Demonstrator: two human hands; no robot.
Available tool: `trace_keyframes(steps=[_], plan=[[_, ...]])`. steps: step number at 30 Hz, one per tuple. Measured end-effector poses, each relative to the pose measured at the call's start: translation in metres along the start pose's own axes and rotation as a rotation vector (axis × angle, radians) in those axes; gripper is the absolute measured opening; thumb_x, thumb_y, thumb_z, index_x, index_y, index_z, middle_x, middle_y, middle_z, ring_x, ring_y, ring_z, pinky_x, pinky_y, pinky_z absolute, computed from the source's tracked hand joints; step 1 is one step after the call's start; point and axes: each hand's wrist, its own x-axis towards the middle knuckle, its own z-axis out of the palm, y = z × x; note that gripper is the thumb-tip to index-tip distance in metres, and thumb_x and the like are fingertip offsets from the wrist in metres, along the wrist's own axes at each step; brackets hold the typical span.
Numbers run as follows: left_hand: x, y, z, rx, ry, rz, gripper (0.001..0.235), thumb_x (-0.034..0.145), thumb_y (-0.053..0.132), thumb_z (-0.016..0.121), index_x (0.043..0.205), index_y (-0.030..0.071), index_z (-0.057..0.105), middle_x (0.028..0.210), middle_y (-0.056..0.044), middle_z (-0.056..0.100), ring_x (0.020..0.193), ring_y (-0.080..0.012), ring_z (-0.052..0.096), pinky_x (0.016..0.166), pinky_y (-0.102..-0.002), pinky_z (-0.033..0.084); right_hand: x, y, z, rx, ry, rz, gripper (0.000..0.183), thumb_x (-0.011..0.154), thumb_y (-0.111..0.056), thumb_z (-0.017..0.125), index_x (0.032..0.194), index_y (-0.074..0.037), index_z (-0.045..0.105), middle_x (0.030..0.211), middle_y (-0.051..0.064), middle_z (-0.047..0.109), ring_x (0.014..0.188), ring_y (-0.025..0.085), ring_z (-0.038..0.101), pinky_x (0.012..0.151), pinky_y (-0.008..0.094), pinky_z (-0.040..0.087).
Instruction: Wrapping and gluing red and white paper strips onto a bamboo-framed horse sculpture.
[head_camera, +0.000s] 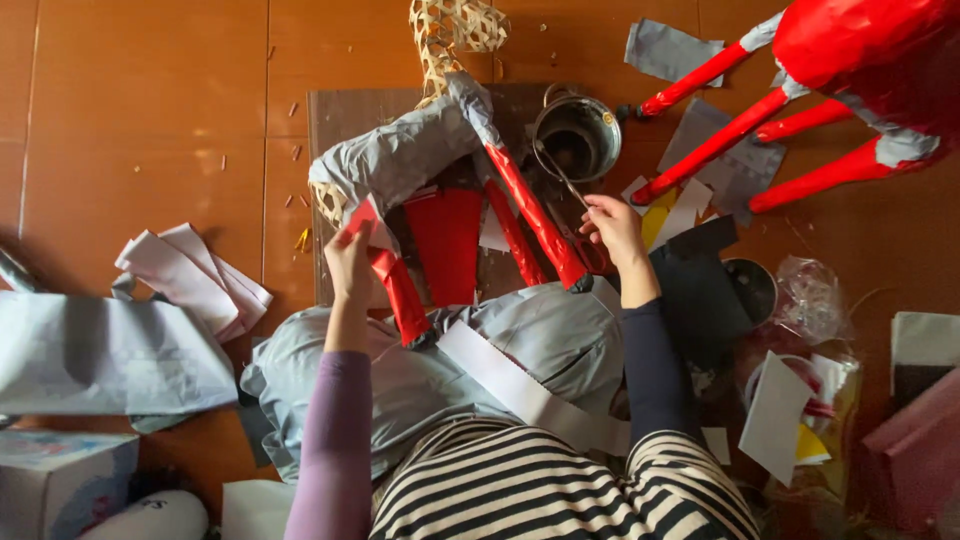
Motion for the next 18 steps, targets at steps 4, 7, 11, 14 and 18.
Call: trace_keyframes(steps=[4,7,11,14,18], plan=[[0.026,-0.026,-0.018,-0.026,0.000,0.025,0.022,0.103,0.014,0.064,0.112,-0.004,0.072,0.092,-0.003,0.074,0.076,-0.0101,0.067,0.064,-0.025,0.054,-0.036,-0.015,0.007,0.362,-0.061,0.025,0.031,0.105,-0.014,0.057,0.131,0.001,0.063,0.095,0.007,0.070,0.072,0.012,0.067,0.057,0.022,0.049],[0.040,-0.053,-0.034,-0.024,-0.008,0.103,0.022,0.102,0.005,0.058,0.121,-0.002,0.067,0.094,-0.005,0.070,0.075,-0.0130,0.064,0.062,-0.027,0.051,-0.065,-0.048,0.030,0.491,-0.167,0.033,0.030,0.106,-0.014,0.056,0.130,0.001,0.062,0.096,0.007,0.069,0.072,0.012,0.066,0.057,0.022,0.046],[0.037,-0.041,-0.039,-0.334,-0.062,-0.079,0.034,0.096,0.002,0.051,0.128,0.005,0.062,0.102,-0.008,0.071,0.083,-0.0189,0.071,0.068,-0.034,0.062,-0.080,-0.062,0.098,0.441,-0.381,0.006,0.027,0.106,-0.012,0.055,0.128,0.002,0.062,0.098,0.008,0.071,0.075,0.011,0.065,0.057,0.021,0.044],[0.032,-0.040,-0.049,-0.483,-0.111,-0.194,0.030,0.100,0.005,0.049,0.128,0.004,0.062,0.101,-0.010,0.071,0.081,-0.0220,0.070,0.065,-0.036,0.060,-0.092,-0.066,0.167,0.076,-0.395,-0.110,0.029,0.102,-0.010,0.059,0.129,-0.003,0.066,0.093,0.009,0.071,0.073,0.013,0.064,0.059,0.023,0.046],[0.047,-0.063,-0.062,-0.648,-0.229,-0.235,0.030,0.101,-0.001,0.047,0.129,0.002,0.058,0.100,-0.014,0.068,0.083,-0.0280,0.070,0.070,-0.040,0.061,-0.092,-0.067,0.231,-0.377,-0.158,-0.607,0.028,0.095,-0.005,0.066,0.123,-0.006,0.072,0.101,0.012,0.072,0.086,0.023,0.070,0.074,0.032,0.055]])
